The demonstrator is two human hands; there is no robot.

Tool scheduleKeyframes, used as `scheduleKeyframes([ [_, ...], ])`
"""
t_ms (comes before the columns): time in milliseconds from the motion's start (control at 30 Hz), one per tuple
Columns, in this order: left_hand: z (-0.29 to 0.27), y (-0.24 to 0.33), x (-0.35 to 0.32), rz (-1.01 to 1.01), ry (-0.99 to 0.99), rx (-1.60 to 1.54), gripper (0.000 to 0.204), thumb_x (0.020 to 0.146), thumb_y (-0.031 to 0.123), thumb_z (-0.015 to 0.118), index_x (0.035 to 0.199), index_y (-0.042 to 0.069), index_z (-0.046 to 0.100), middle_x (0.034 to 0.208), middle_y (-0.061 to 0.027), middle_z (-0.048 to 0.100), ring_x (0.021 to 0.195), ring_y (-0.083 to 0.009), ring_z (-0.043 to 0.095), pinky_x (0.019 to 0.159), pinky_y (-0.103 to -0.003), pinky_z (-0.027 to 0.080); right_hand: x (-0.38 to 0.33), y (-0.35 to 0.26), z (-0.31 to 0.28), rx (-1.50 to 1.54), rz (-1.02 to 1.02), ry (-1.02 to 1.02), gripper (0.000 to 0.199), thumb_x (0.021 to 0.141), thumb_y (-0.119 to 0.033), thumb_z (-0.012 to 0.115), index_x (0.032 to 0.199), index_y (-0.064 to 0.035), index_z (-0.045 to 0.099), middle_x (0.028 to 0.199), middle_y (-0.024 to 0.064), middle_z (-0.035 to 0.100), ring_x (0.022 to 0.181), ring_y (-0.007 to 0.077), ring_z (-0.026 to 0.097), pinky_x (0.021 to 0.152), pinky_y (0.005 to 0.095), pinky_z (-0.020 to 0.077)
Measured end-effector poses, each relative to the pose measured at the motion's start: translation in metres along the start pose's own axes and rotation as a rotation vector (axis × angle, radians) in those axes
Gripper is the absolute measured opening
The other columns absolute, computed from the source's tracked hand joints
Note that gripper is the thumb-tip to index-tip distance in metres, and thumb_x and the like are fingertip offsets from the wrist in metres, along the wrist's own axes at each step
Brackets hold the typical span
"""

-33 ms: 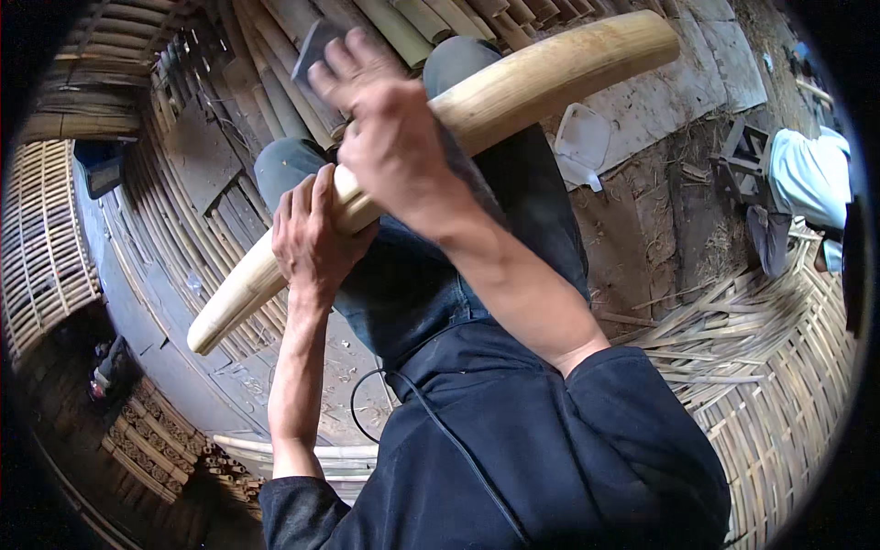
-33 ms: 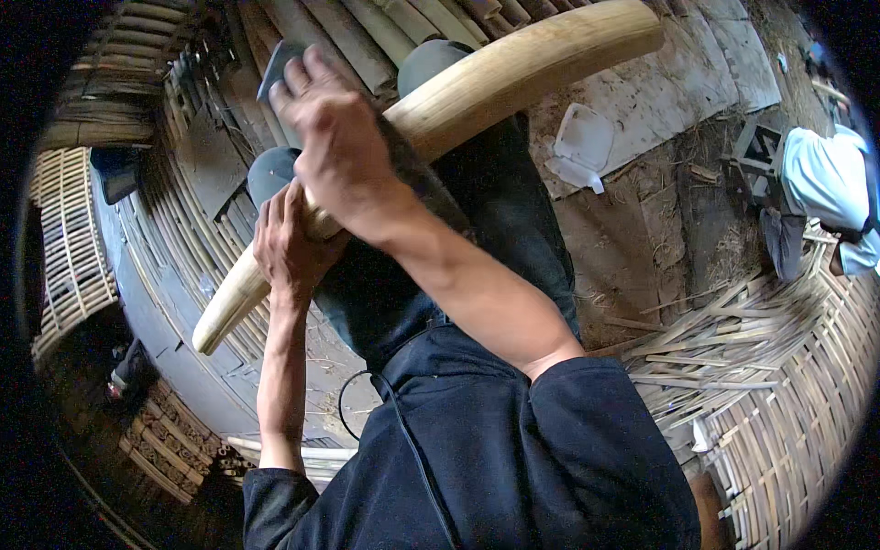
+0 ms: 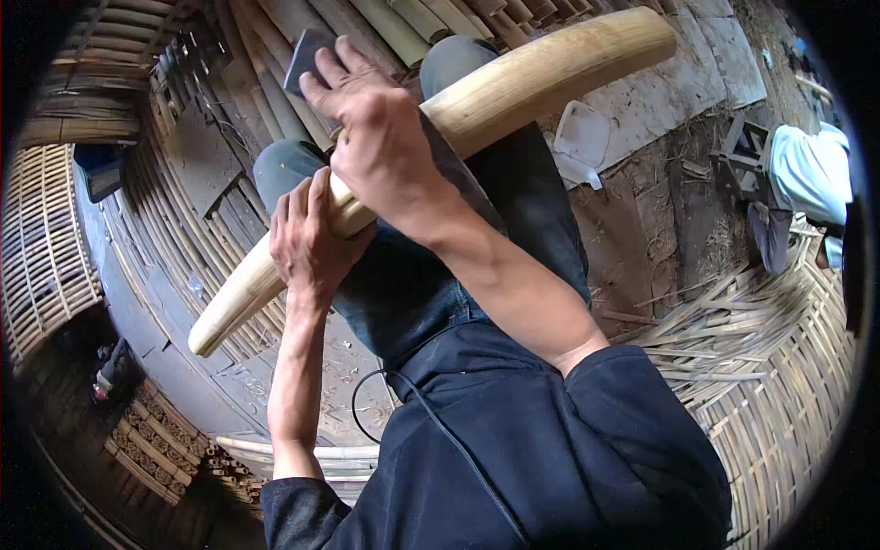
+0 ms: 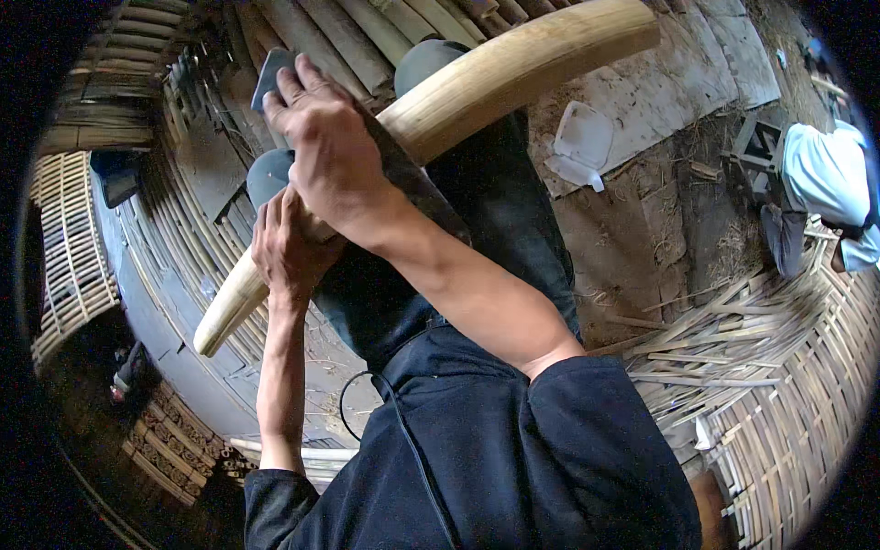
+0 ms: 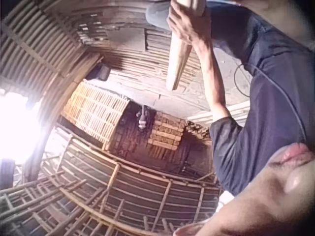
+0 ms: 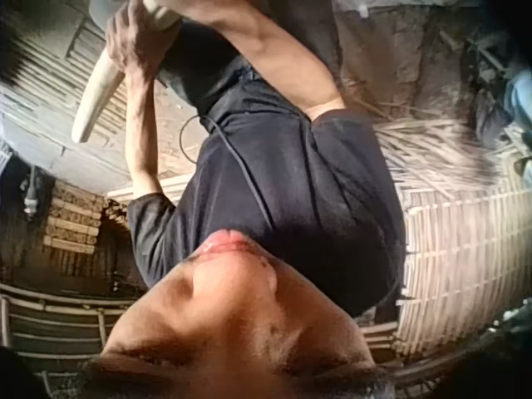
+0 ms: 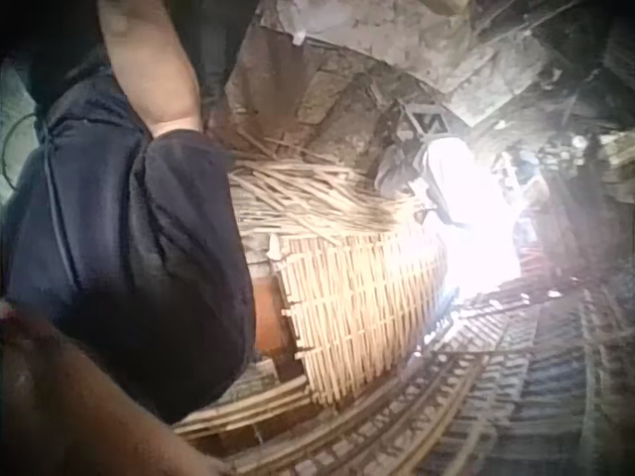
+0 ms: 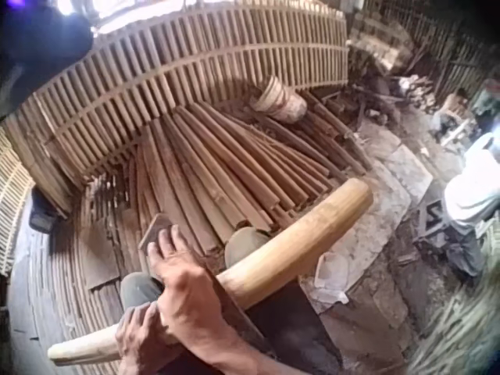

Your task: Shaving and smoothing a wooden pole using a large cleaver and a curved blade.

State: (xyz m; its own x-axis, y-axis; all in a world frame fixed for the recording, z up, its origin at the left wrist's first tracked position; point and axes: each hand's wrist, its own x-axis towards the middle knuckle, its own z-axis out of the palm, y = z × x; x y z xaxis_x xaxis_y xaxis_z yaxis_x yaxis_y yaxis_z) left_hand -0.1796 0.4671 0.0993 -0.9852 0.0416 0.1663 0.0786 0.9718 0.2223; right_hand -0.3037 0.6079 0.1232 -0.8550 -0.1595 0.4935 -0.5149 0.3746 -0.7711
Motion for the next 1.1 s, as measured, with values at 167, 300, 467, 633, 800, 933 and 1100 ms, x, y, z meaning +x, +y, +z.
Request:
scheduleKeyframes([
  [167,-0.004,-0.005,-0.004,-0.008,-0.008,0.040,0.085,0.061,0.030,0.095,0.137,0.014,0.061,0.119,-0.0096,0.068,0.108,-0.0316,0.066,0.094,-0.046,0.054,0.020,0.017,-0.027,-0.079,-0.004,0.061,0.039,0.083,0.014,0.058,0.116,0.0057,0.077,0.126,0.0319,0.069,0.130,0.0441,0.063,0.120,0.0441,0.0453],
  [300,0.000,0.004,0.001,0.011,0.027,0.070,0.082,0.064,0.029,0.093,0.137,0.014,0.061,0.118,-0.0098,0.068,0.105,-0.0309,0.066,0.093,-0.045,0.054,0.025,0.026,-0.060,-0.132,0.212,0.067,0.049,0.077,0.013,0.060,0.120,0.0000,0.077,0.129,0.0247,0.071,0.124,0.0336,0.070,0.108,0.0352,0.0560],
  [467,0.001,-0.004,0.002,0.037,-0.025,0.060,0.076,0.067,0.031,0.091,0.134,0.008,0.062,0.119,-0.0112,0.068,0.106,-0.0346,0.064,0.093,-0.046,0.053,-0.016,-0.015,0.025,0.115,0.015,-0.041,0.043,0.085,0.008,0.055,0.121,0.0031,0.076,0.131,0.0290,0.069,0.138,0.0442,0.057,0.124,0.0454,0.0383],
  [633,-0.002,-0.005,0.001,0.018,-0.054,0.084,0.081,0.066,0.035,0.093,0.135,0.008,0.061,0.118,-0.0115,0.068,0.107,-0.0337,0.066,0.092,-0.046,0.053,-0.001,0.002,0.011,0.080,0.036,0.065,0.049,0.079,0.008,0.065,0.126,-0.0044,0.077,0.131,0.0275,0.069,0.131,0.0433,0.063,0.118,0.0456,0.0475],
  [800,-0.002,0.002,0.006,0.008,-0.038,0.040,0.081,0.066,0.037,0.093,0.134,0.008,0.061,0.119,-0.0120,0.068,0.108,-0.0335,0.065,0.095,-0.046,0.053,0.009,-0.005,-0.009,0.079,0.060,0.054,0.059,0.073,0.012,0.067,0.128,-0.0061,0.076,0.131,0.0310,0.067,0.133,0.0430,0.061,0.119,0.0421,0.0461],
  [933,0.001,-0.008,0.001,0.037,-0.038,0.048,0.075,0.069,0.034,0.091,0.131,0.005,0.062,0.116,-0.0126,0.068,0.108,-0.0342,0.066,0.096,-0.046,0.053,-0.020,-0.018,0.031,0.046,-0.020,0.001,0.049,0.080,0.009,0.059,0.124,-0.0020,0.077,0.129,0.0380,0.065,0.133,0.0493,0.058,0.119,0.0450,0.0450],
  [1100,-0.006,-0.003,-0.001,0.010,-0.022,0.042,0.080,0.067,0.034,0.092,0.136,0.010,0.062,0.118,-0.0119,0.068,0.108,-0.0331,0.066,0.093,-0.045,0.054,0.004,0.000,-0.001,-0.032,-0.013,0.017,0.057,0.070,0.014,0.066,0.122,-0.0053,0.079,0.132,0.0295,0.068,0.130,0.0402,0.063,0.116,0.0389,0.0490],
])
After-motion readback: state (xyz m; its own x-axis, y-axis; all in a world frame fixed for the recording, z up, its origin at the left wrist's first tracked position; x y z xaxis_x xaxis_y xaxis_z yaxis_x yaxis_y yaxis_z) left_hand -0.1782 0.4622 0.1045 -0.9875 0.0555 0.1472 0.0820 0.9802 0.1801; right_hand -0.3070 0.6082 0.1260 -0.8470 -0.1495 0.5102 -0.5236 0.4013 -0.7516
